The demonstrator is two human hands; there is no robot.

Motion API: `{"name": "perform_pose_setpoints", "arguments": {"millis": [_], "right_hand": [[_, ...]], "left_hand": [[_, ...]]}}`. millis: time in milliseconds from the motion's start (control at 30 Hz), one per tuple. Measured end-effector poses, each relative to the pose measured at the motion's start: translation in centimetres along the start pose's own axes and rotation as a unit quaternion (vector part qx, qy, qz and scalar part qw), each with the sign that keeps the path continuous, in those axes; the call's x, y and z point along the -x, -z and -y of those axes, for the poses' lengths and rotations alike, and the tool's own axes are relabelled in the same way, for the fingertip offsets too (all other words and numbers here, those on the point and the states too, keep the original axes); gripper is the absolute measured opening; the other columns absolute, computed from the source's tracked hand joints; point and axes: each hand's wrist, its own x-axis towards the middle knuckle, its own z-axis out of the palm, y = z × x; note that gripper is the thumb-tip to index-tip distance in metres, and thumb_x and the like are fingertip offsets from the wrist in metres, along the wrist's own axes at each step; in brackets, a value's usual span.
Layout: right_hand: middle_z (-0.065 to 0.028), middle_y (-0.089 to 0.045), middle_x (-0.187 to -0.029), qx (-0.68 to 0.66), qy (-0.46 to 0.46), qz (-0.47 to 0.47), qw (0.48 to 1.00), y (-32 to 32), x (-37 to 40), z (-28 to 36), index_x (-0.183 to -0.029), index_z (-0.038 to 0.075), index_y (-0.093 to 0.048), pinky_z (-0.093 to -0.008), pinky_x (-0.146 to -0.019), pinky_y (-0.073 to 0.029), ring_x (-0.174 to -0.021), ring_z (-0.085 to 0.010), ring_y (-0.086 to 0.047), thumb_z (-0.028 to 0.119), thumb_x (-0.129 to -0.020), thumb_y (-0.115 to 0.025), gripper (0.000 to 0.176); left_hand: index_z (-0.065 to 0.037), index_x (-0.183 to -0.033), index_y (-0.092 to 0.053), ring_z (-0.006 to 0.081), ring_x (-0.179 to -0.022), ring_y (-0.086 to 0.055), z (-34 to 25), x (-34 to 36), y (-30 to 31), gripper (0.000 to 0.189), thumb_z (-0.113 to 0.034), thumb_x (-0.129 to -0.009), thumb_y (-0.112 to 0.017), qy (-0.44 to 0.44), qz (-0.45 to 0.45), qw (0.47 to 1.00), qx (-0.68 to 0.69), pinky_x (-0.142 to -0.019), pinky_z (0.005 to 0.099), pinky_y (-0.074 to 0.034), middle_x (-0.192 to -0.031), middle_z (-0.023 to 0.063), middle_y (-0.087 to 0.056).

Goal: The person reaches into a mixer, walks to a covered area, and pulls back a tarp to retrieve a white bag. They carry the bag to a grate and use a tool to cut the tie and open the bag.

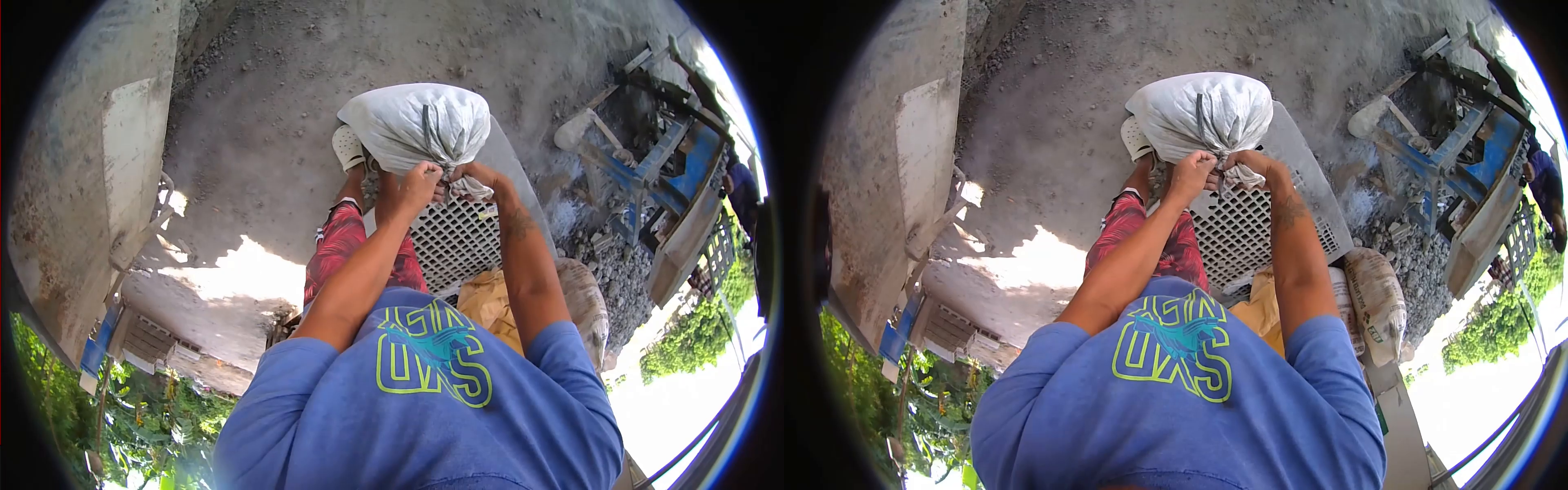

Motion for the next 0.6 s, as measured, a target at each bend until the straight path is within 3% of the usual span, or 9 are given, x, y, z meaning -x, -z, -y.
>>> {"name": "perform_pose_setpoints", "arguments": {"millis": [133, 333, 400, 433, 500, 533, 600], "right_hand": [[-0.0052, -0.058, -0.062, 0.014, 0.001, -0.040, 0.999, -0.9, 0.5, 0.2, -0.078, 0.007, -0.058, -0.0228, -0.036, -0.039, -0.043, -0.0127, -0.049, 0.021, -0.075, -0.049, 0.017], [-0.0051, -0.059, -0.065, 0.007, 0.025, -0.041, 0.999, -1.2, 1.0, 0.0, -0.081, 0.007, -0.058, -0.0228, -0.037, -0.040, -0.046, -0.0127, -0.052, 0.022, -0.075, -0.050, 0.018], [-0.0053, -0.059, -0.065, 0.010, 0.031, -0.033, 0.999, -1.0, 0.9, -0.3, -0.082, 0.007, -0.058, -0.0228, -0.037, -0.040, -0.046, -0.0128, -0.052, 0.022, -0.075, -0.050, 0.018], [-0.0055, -0.059, -0.065, 0.007, 0.030, -0.033, 0.999, -1.0, 0.7, -0.4, -0.081, 0.007, -0.058, -0.0229, -0.037, -0.040, -0.046, -0.0129, -0.052, 0.022, -0.075, -0.051, 0.018], [-0.0056, -0.059, -0.065, 0.003, 0.030, -0.032, 0.999, -0.8, 0.3, -0.6, -0.081, 0.006, -0.058, -0.0230, -0.037, -0.040, -0.046, -0.0130, -0.052, 0.022, -0.075, -0.051, 0.018], [-0.0056, -0.059, -0.065, -0.004, 0.031, -0.035, 0.999, -0.7, 0.1, -0.7, -0.081, 0.006, -0.058, -0.0231, -0.038, -0.040, -0.047, -0.0130, -0.052, 0.022, -0.074, -0.052, 0.018], [-0.0056, -0.059, -0.065, -0.011, 0.031, -0.036, 0.999, -0.5, 0.0, -0.9, -0.081, 0.006, -0.058, -0.0233, -0.038, -0.040, -0.047, -0.0130, -0.052, 0.022, -0.074, -0.052, 0.018]], "left_hand": [[-0.001, -0.075, -0.059, 0.0122, -0.047, -0.053, 0.0, -0.1, -0.7, 0.012, -0.013, -0.078, -0.057, -0.064, -0.070, 0.993, -0.067, -0.042, 0.0227, -0.042, -0.062, 0.0022, -0.057], [0.000, -0.077, -0.060, 0.0086, -0.056, -0.056, -0.4, -0.4, -1.1, 0.019, -0.019, -0.075, -0.062, -0.118, -0.161, 0.962, -0.185, -0.048, 0.0226, -0.046, -0.065, 0.0034, -0.059], [0.001, -0.075, -0.059, 0.0170, -0.058, -0.057, -0.8, -0.8, -1.2, 0.024, -0.022, -0.071, -0.060, -0.141, -0.184, 0.941, -0.248, -0.058, 0.0296, -0.044, -0.063, 0.0076, -0.060], [0.001, -0.075, -0.059, 0.0170, -0.058, -0.057, -1.0, -1.0, -1.2, 0.024, -0.022, -0.071, -0.060, -0.140, -0.184, 0.940, -0.250, -0.058, 0.0296, -0.044, -0.063, 0.0076, -0.060], [0.001, -0.076, -0.058, 0.0187, -0.057, -0.056, -1.0, -1.9, -1.1, 0.020, -0.019, -0.071, -0.059, -0.274, -0.181, 0.912, -0.246, -0.057, 0.0298, -0.044, -0.065, 0.0089, -0.060], [0.001, -0.076, -0.058, 0.0187, -0.057, -0.056, -0.8, -2.1, -1.1, 0.020, -0.019, -0.071, -0.059, -0.274, -0.181, 0.912, -0.246, -0.057, 0.0298, -0.044, -0.065, 0.0089, -0.060], [0.000, -0.076, -0.058, 0.0170, -0.056, -0.056, -0.6, -2.1, -1.1, 0.019, -0.019, -0.074, -0.057, -0.198, -0.133, 0.964, -0.113, -0.055, 0.0291, -0.044, -0.070, 0.0085, -0.060]]}}
